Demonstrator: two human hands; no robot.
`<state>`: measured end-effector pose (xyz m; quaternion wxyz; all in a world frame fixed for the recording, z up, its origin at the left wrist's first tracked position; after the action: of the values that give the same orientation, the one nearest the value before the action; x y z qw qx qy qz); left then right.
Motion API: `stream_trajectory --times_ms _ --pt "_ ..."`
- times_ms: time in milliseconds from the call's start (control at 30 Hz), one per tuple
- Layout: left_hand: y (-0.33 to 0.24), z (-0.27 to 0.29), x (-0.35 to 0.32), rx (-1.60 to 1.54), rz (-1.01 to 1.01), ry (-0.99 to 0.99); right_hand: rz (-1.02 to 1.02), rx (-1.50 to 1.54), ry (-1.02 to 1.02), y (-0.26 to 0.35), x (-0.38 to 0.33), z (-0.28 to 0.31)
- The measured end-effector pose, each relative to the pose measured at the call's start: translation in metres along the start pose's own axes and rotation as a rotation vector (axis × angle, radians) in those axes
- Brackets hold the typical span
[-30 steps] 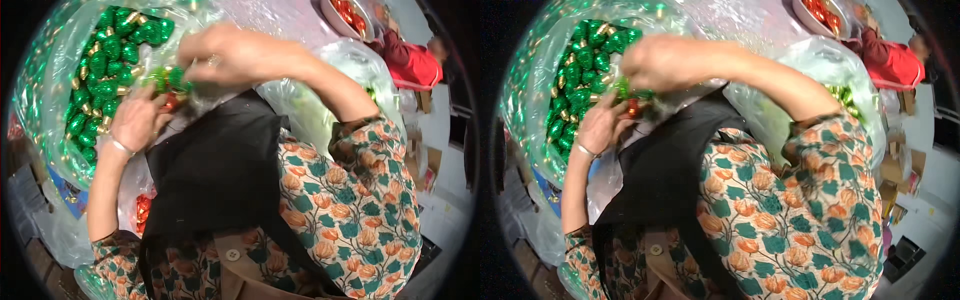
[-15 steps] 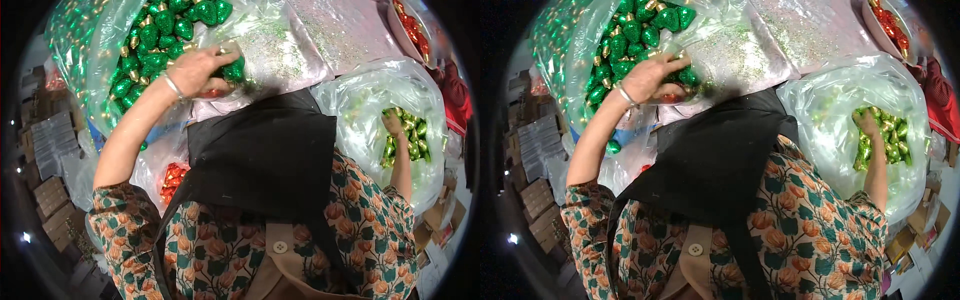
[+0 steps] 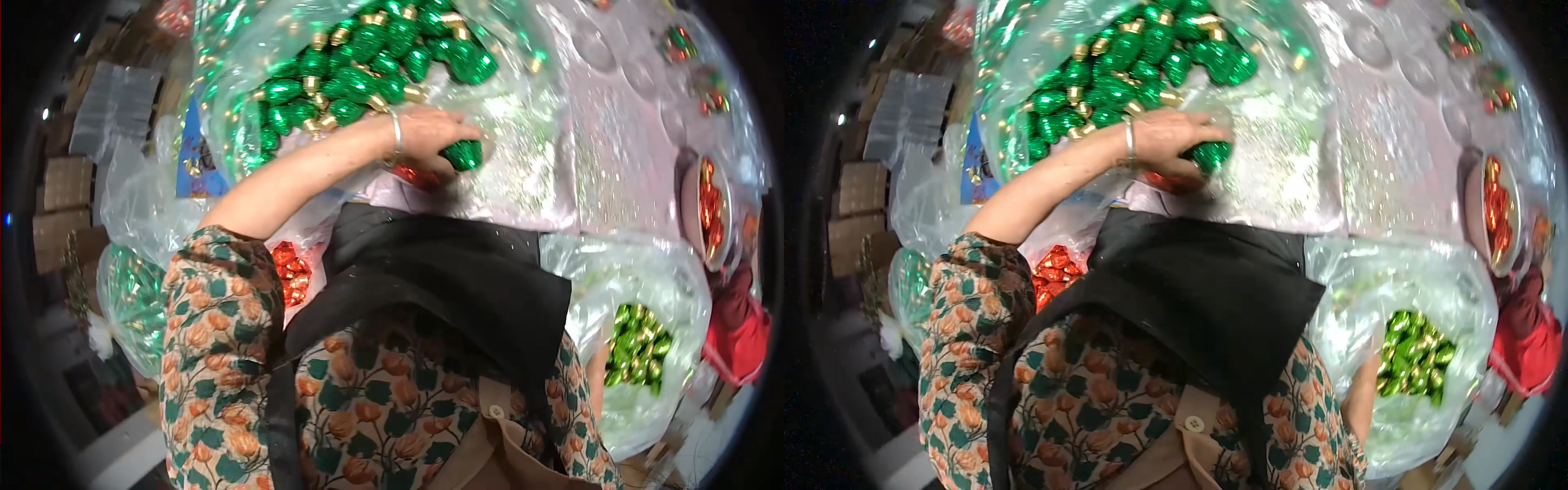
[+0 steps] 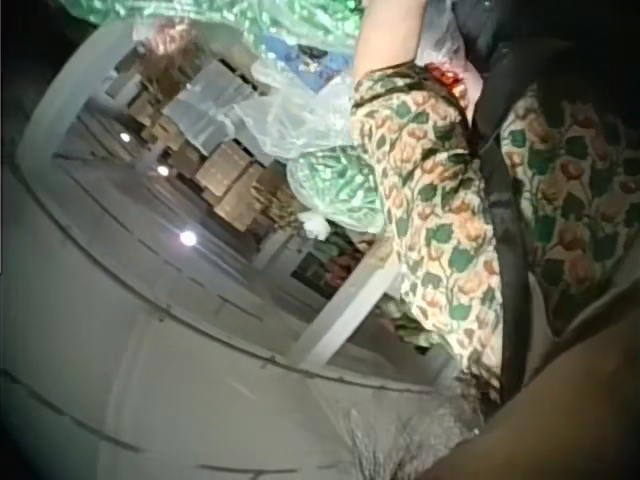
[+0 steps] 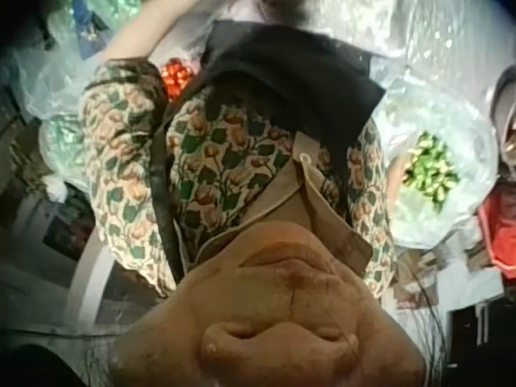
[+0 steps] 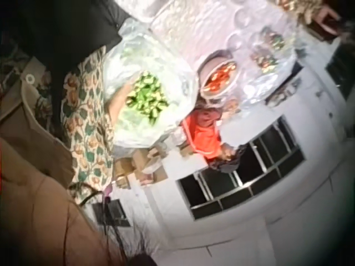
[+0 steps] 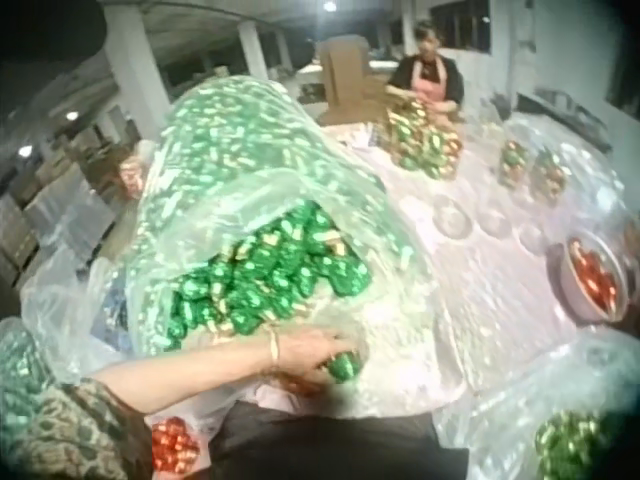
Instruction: The recorder is assembling and packaging small green and red plastic decorative ornaments at a workstation.
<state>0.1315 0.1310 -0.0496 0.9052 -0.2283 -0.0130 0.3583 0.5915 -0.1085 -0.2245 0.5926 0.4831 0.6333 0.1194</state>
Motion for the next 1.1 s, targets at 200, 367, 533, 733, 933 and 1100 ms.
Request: stream_trajectory --times_ms 200,367,533,733,933,1100 --pt "-0.005 0.070 -0.097 -0.309 0.084 -0.686 0.309 -0.923 -0.068 0.045 0.017 0.106" --pt "0.077 0.009 -0.288 -0.437 0.717 -1.487 0.553 -1.597 -0.461 0.206 -0.070 -0.121" --pt "0.082 -0.131 -0.496 -0.354 1.324 -1.942 0.882 -1.411 0.210 0.185 0.005 -0.385" --pt "0.131 -0.393 -0.499 -1.052 1.532 -1.382 1.196 -1.810 0.244 0.137 0.148 -0.535" --pt "0.157 -0.508 -0.458 0.145 1.092 -0.031 1.061 -1.857 0.513 0.069 0.129 -0.570" --pt "0.168 -0.443 -0.429 -0.223 1.019 -0.073 1.005 -1.282 0.246 0.141 0.088 -0.482"
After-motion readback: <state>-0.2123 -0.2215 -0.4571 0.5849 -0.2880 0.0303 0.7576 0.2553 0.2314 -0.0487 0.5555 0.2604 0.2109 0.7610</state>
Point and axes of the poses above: each hand's wrist, its own x-axis towards the middle knuckle, its own z-axis out of the back of the hand, y = z × x, the point moved 6 cm from there along x, towards the middle knuckle, and after that the axes turned 6 degrees about -y, right-handed, at the moved point
